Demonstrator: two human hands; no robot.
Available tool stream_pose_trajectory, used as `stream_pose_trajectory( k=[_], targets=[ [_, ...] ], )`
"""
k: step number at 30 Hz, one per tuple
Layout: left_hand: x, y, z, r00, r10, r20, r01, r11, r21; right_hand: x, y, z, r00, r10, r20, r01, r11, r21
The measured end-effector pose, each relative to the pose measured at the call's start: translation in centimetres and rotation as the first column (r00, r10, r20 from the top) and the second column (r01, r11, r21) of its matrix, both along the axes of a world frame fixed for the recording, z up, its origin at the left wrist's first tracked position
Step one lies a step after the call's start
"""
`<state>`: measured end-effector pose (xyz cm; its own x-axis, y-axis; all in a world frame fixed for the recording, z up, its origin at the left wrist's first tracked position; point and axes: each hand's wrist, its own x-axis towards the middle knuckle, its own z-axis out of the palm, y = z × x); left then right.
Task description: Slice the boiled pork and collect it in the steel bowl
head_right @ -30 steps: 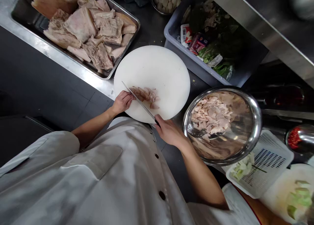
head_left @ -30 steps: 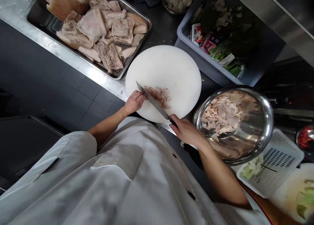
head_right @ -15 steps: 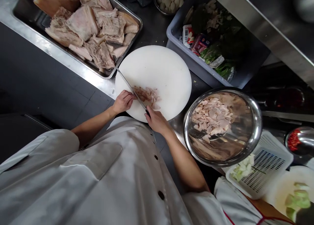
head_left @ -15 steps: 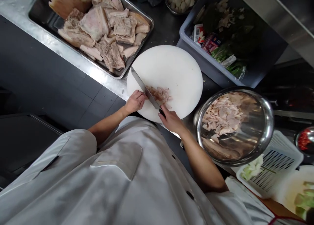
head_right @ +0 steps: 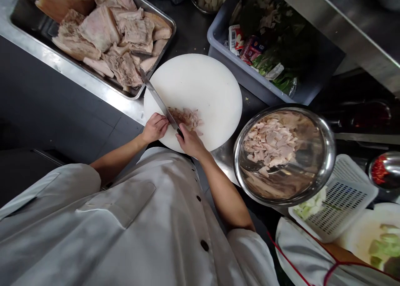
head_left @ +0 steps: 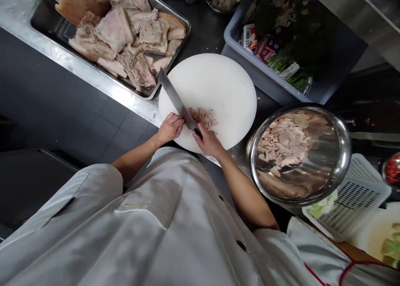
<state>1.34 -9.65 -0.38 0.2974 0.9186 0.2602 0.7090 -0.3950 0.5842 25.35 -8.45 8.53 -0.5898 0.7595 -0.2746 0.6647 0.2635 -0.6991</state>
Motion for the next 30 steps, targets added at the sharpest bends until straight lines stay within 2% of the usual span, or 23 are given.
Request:
stream_pose_trajectory(
  k=[2, 4, 8, 11, 14, 17, 19, 21, 22, 23, 24, 25, 26, 27, 28, 29, 30],
  targets=[
    [-0.1, 0.0, 0.4, 1.0, 0.0, -0.006, 0.0, 1.0, -0.027, 0.5, 0.1, -0.2, 0.994, -0.066, -0.087, 0.068, 0.998, 0.018],
    [-0.2, 0.0, 0.7, 0.999, 0.05, -0.005, -0.05, 0.998, -0.048, 3.0, -1.1, 0.8, 0.981, -0.166, -0.103, 0.17, 0.985, 0.036],
    [-0.1, 0.9, 1.2, 0.976, 0.215, 0.019, -0.214, 0.976, -0.05, 9.4, -5.7, 2.8, 0.909, -0.415, 0.052, 0.397, 0.895, 0.201],
    [0.5, 2.2, 1.3, 0.966, 0.255, 0.042, -0.253, 0.965, -0.063, 11.7, -9.6, 2.6, 0.832, -0.515, 0.206, 0.426, 0.831, 0.358],
    [1.3, 3.5, 1.5, 0.983, 0.178, 0.053, -0.171, 0.979, -0.107, 11.1, -12.9, 2.2, 0.72, -0.574, 0.391, 0.407, 0.805, 0.432],
    [2.2, 4.5, 2.1, 0.992, 0.048, 0.121, -0.036, 0.994, -0.103, 8.6, -14.9, 2.4, 0.64, -0.611, 0.467, 0.457, 0.791, 0.408],
    [2.8, 5.1, 3.0, 0.971, 0.012, 0.238, 0.009, 0.996, -0.085, 6.4, -15.1, 2.7, 0.657, -0.654, 0.375, 0.55, 0.756, 0.354],
    [3.4, 5.8, 4.1, 0.902, 0.034, 0.431, 0.048, 0.983, -0.178, 4.0, -14.4, 2.8, 0.665, -0.73, 0.156, 0.687, 0.681, 0.253],
    [3.8, 6.2, 4.7, 0.843, 0.062, 0.535, 0.108, 0.954, -0.281, 2.7, -13.6, 2.7, 0.639, -0.769, 0.018, 0.758, 0.633, 0.159],
    [4.0, 6.7, 5.3, 0.775, 0.1, 0.623, 0.205, 0.894, -0.399, 1.5, -12.7, 2.4, 0.591, -0.798, -0.121, 0.805, 0.593, 0.025],
    [4.2, 7.1, 5.9, 0.711, 0.146, 0.688, 0.325, 0.799, -0.506, 0.3, -11.5, 2.1, 0.521, -0.817, -0.246, 0.816, 0.561, -0.138],
    [4.2, 7.5, 6.5, 0.658, 0.194, 0.728, 0.444, 0.68, -0.583, -0.7, -10.3, 1.7, 0.437, -0.83, -0.347, 0.783, 0.541, -0.309],
    [4.1, 8.0, 7.0, 0.62, 0.236, 0.748, 0.54, 0.562, -0.626, -1.5, -9.1, 1.3, 0.35, -0.838, -0.419, 0.712, 0.528, -0.463],
    [3.9, 8.4, 7.4, 0.597, 0.272, 0.755, 0.604, 0.467, -0.646, -2.0, -8.1, 0.8, 0.27, -0.843, -0.464, 0.622, 0.521, -0.584],
    [3.5, 8.8, 7.8, 0.583, 0.298, 0.756, 0.64, 0.405, -0.653, -2.3, -7.3, 0.3, 0.201, -0.85, -0.487, 0.538, 0.511, -0.67],
    [3.0, 9.2, 8.0, 0.574, 0.313, 0.756, 0.655, 0.378, -0.654, -2.4, -6.8, -0.1, 0.144, -0.86, -0.49, 0.475, 0.494, -0.728],
    [2.4, 9.6, 8.0, 0.568, 0.319, 0.759, 0.657, 0.379, -0.651, -2.1, -6.8, -0.6, 0.097, -0.872, -0.479, 0.439, 0.47, -0.766]
  ],
)
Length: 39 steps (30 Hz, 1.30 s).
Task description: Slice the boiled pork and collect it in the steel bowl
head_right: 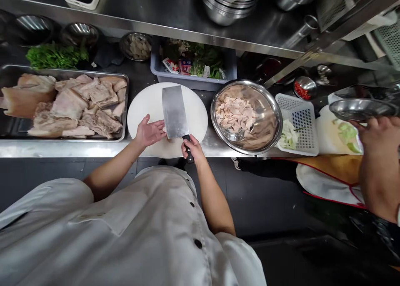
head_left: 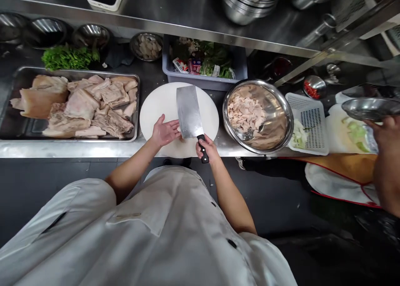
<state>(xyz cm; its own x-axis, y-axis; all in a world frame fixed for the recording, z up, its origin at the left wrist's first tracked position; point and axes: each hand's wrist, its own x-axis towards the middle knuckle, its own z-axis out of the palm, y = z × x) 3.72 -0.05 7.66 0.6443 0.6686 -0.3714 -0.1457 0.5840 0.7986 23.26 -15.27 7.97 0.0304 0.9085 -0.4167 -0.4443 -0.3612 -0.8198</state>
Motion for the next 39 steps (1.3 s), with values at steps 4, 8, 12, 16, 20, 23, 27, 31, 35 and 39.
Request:
stream_pose_trajectory(
  k=[4, 8, 12, 16, 20, 23, 27, 31, 35, 39],
  targets=[
    [-2.7, 1.3, -1.5, 0.984, 0.162, -0.08, -0.15, 0.979, 0.14, 3.3, -4.7, -1.5, 0.994, -0.108, -0.005, 0.107, 0.989, -0.101],
    [-3.7, 0.7, -4.5, 0.835, 0.435, -0.337, -0.181, 0.796, 0.578, 6.3, -12.1, -2.3, 0.983, -0.127, 0.132, 0.152, 0.967, -0.205],
    [-1.0, -2.6, -6.2, 0.753, 0.445, -0.485, 0.178, 0.571, 0.801, 3.8, -13.4, -2.5, 0.984, -0.075, 0.162, 0.117, 0.955, -0.272],
    [2.3, -5.2, -5.8, 0.677, 0.463, -0.572, 0.364, 0.465, 0.807, -2.3, -9.7, -3.1, 0.997, 0.024, 0.076, -0.003, 0.964, -0.267],
    [2.8, -4.9, -5.9, 0.631, 0.55, -0.547, 0.291, 0.486, 0.824, -6.4, -7.4, -3.5, 0.995, 0.096, -0.027, -0.099, 0.972, -0.213],
    [2.2, -4.1, -5.9, 0.645, 0.615, -0.455, 0.222, 0.418, 0.881, -6.6, -7.3, -2.8, 0.992, 0.118, -0.053, -0.126, 0.975, -0.182],
    [4.5, -3.6, -3.5, 0.709, 0.623, -0.33, 0.198, 0.273, 0.941, -4.0, -7.8, -0.2, 0.997, 0.08, 0.018, -0.078, 0.993, -0.087],
    [13.9, -2.2, 0.6, 0.833, 0.5, -0.235, 0.159, 0.191, 0.969, -0.5, -11.3, 3.7, 0.98, -0.129, 0.153, 0.139, 0.989, -0.054],
    [27.4, 1.2, 3.8, 0.963, 0.211, -0.168, 0.134, 0.165, 0.977, 1.5, -18.4, 5.4, 0.903, -0.407, 0.14, 0.426, 0.891, -0.157],
    [33.1, 5.9, 5.0, 0.98, 0.135, -0.145, 0.111, 0.233, 0.966, 2.7, -24.0, 3.7, 0.835, -0.538, 0.12, 0.55, 0.806, -0.217]
  ],
)
